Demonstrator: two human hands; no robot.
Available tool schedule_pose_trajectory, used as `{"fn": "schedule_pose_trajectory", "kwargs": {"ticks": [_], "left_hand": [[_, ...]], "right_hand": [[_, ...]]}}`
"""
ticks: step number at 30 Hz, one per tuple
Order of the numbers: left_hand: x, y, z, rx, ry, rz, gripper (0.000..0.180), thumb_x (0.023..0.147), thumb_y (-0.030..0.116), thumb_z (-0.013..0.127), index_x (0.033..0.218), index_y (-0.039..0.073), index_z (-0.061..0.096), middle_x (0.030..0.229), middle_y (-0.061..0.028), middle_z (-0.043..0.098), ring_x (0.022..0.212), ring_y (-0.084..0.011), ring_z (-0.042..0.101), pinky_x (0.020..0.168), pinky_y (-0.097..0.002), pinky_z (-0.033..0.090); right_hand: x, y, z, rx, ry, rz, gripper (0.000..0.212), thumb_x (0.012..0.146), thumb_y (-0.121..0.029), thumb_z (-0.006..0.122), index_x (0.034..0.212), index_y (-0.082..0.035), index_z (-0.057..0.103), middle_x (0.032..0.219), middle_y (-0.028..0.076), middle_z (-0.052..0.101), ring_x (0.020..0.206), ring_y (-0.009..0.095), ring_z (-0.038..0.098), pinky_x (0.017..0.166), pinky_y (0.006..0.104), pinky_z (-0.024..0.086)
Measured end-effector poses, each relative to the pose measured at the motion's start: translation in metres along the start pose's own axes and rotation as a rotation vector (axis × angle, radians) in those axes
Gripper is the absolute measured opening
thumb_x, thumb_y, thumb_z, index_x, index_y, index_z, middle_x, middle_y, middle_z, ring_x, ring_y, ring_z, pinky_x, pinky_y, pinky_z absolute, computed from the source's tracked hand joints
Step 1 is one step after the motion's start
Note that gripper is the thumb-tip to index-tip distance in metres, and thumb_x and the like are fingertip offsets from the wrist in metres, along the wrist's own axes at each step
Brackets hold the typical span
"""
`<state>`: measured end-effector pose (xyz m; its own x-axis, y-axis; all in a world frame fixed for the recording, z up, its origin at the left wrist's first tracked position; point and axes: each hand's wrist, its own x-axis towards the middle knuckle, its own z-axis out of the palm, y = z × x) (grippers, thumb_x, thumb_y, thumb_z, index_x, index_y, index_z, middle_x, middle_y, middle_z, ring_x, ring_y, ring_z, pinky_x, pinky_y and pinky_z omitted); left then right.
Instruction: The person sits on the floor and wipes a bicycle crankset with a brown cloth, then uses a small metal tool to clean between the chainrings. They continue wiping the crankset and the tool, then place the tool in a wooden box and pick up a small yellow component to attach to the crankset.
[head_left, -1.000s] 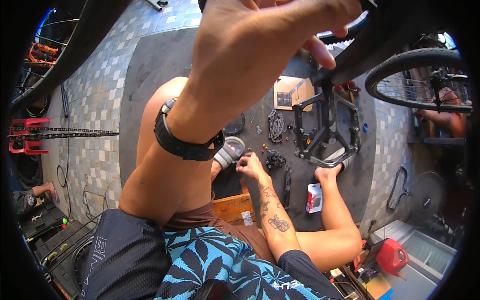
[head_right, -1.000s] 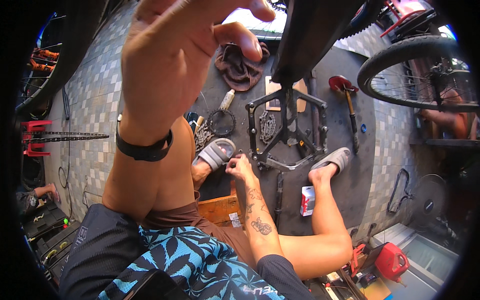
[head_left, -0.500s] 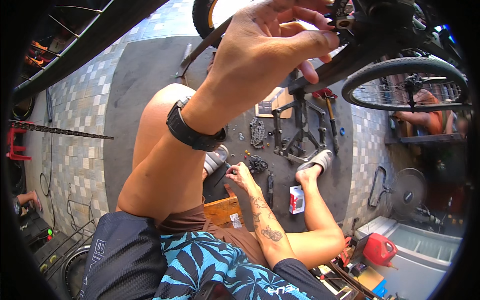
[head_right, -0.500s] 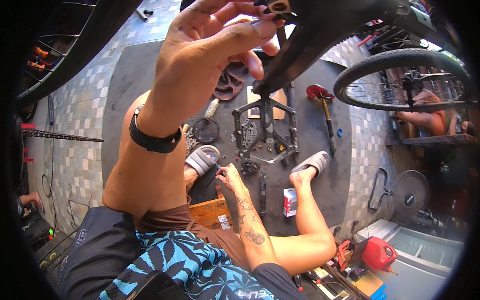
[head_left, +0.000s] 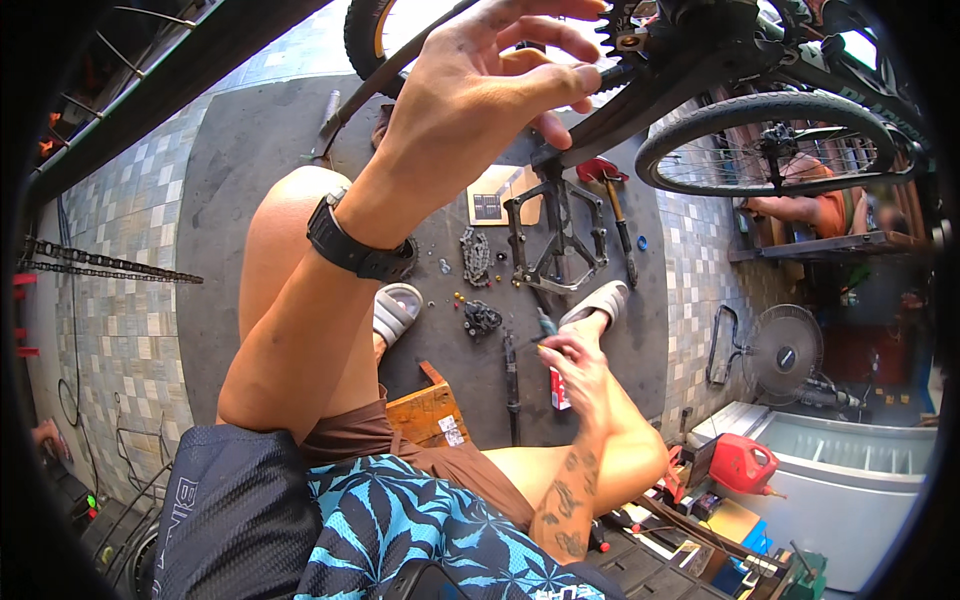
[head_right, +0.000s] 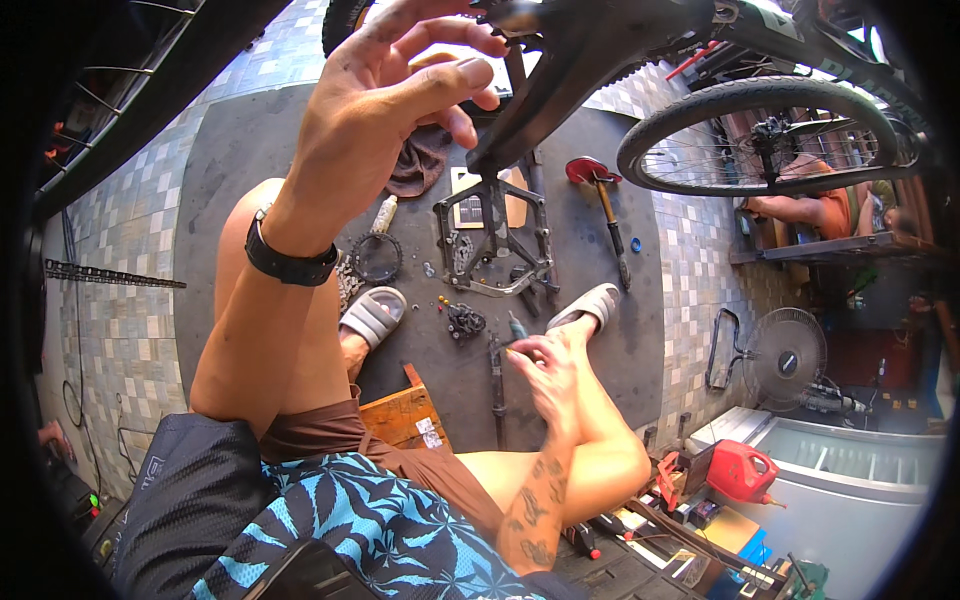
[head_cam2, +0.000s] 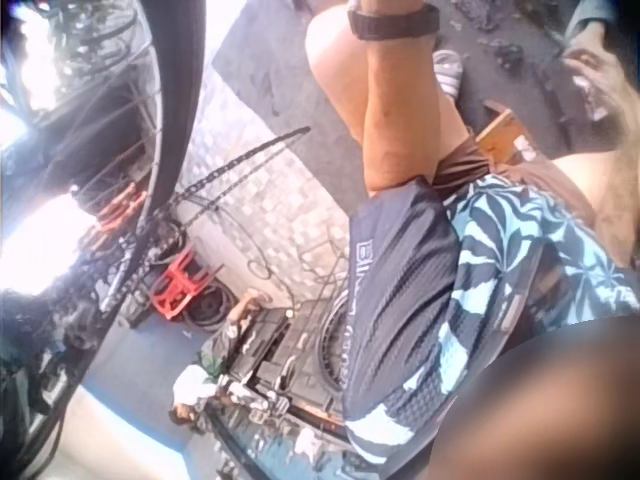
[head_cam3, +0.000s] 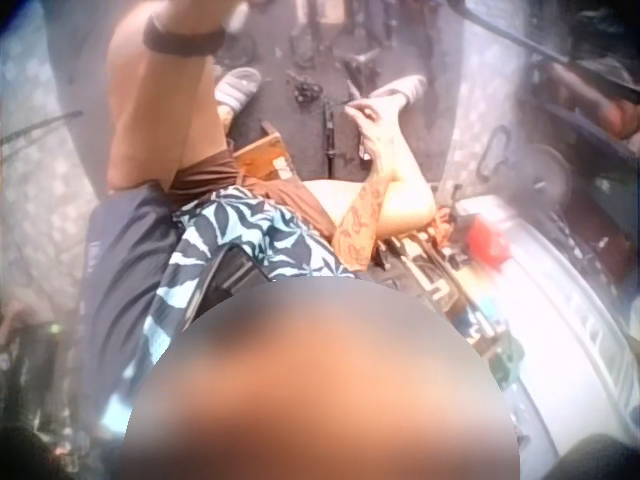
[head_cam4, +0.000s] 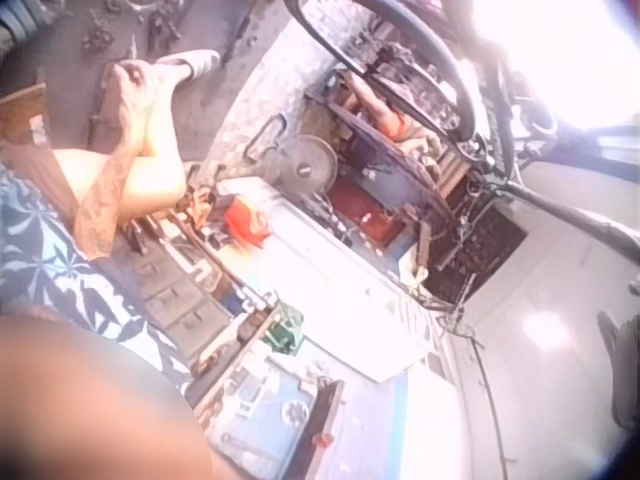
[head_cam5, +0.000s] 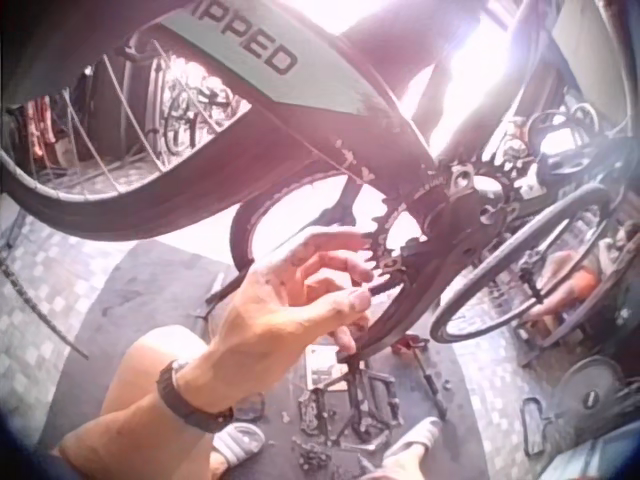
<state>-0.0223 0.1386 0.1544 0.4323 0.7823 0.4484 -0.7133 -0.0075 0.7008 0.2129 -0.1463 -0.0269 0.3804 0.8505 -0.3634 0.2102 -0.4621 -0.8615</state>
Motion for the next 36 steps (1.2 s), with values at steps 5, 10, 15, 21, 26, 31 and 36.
{"fn": "schedule_pose_trajectory", "kwargs": {"ticks": [5, 10, 15, 21, 26, 31, 36], "left_hand": [[-0.059, 0.005, 0.014, 0.447, 0.471, 0.016, 0.017, 0.099, 0.007, 0.064, 0.114, -0.001, 0.065, 0.092, -0.0045, 0.062, 0.069, -0.0071, 0.053, 0.059, -0.0224, 0.043], [-0.149, 0.021, 0.073, 0.815, -0.082, -0.055, 0.057, 0.092, 0.01, 0.076, 0.143, 0.003, 0.054, 0.107, -0.0159, 0.071, 0.095, -0.0246, 0.07, 0.08, -0.0369, 0.056], [-0.143, 0.023, 0.074, 0.436, -0.108, -0.593, 0.022, 0.104, 0.008, 0.058, 0.121, -0.003, 0.066, 0.076, -0.0111, 0.071, 0.068, -0.015, 0.071, 0.06, -0.0329, 0.054], [-0.131, 0.031, 0.075, 0.064, 0.193, -0.184, 0.019, 0.103, 0.006, 0.067, 0.12, -0.003, 0.07, 0.103, -0.0064, 0.074, 0.094, -0.0085, 0.068, 0.083, -0.0242, 0.056], [-0.136, 0.022, 0.078, 0.037, 0.185, -0.133, 0.02, 0.103, 0.008, 0.067, 0.117, -0.006, 0.069, 0.093, -0.0094, 0.075, 0.084, -0.0122, 0.073, 0.069, -0.0247, 0.062], [-0.139, 0.01, 0.078, -0.005, 0.288, -0.237, 0.023, 0.105, 0.014, 0.066, 0.113, -0.007, 0.069, 0.088, -0.0116, 0.074, 0.08, -0.017, 0.075, 0.065, -0.0283, 0.064], [-0.138, 0.002, 0.079, -0.027, 0.317, -0.228, 0.024, 0.104, 0.015, 0.067, 0.112, -0.007, 0.069, 0.088, -0.0114, 0.073, 0.081, -0.0167, 0.075, 0.066, -0.0289, 0.065]], "right_hand": [[-0.077, -0.1, -0.024, 0.29, -0.088, -0.149, 0.016, 0.087, 0.004, 0.078, 0.101, 0.006, 0.07, 0.119, 0.016, 0.062, 0.097, 0.019, 0.068, 0.079, 0.0289, 0.056], [-0.087, -0.15, 0.008, 0.502, -0.111, -0.514, 0.021, 0.085, -0.001, 0.084, 0.099, 0.005, 0.07, 0.127, 0.021, 0.061, 0.094, 0.025, 0.072, 0.082, 0.034, 0.063], [-0.074, -0.166, 0.025, 0.6, 0.008, -0.619, 0.025, 0.092, -0.015, 0.08, 0.108, 0.001, 0.068, 0.14, 0.027, 0.057, 0.11, 0.031, 0.071, 0.094, 0.0411, 0.061], [-0.06, -0.163, 0.045, 0.849, 0.101, -0.456, 0.016, 0.105, -0.006, 0.06, 0.119, 0.0, 0.058, 0.119, 0.023, 0.071, 0.099, 0.03, 0.076, 0.084, 0.0401, 0.065], [-0.067, -0.156, 0.073, 1.101, 0.033, -0.512, 0.02, 0.105, -0.006, 0.06, 0.124, -0.001, 0.057, 0.115, 0.021, 0.071, 0.1, 0.029, 0.076, 0.082, 0.0401, 0.067], [-0.072, -0.157, 0.073, 1.174, 0.123, -0.495, 0.029, 0.106, -0.013, 0.061, 0.132, -0.001, 0.059, 0.118, 0.022, 0.072, 0.099, 0.028, 0.077, 0.08, 0.0387, 0.068], [-0.07, -0.155, 0.073, 1.155, 0.225, -0.483, 0.029, 0.107, -0.018, 0.062, 0.131, -0.002, 0.06, 0.117, 0.019, 0.073, 0.096, 0.025, 0.077, 0.076, 0.0363, 0.068]]}}
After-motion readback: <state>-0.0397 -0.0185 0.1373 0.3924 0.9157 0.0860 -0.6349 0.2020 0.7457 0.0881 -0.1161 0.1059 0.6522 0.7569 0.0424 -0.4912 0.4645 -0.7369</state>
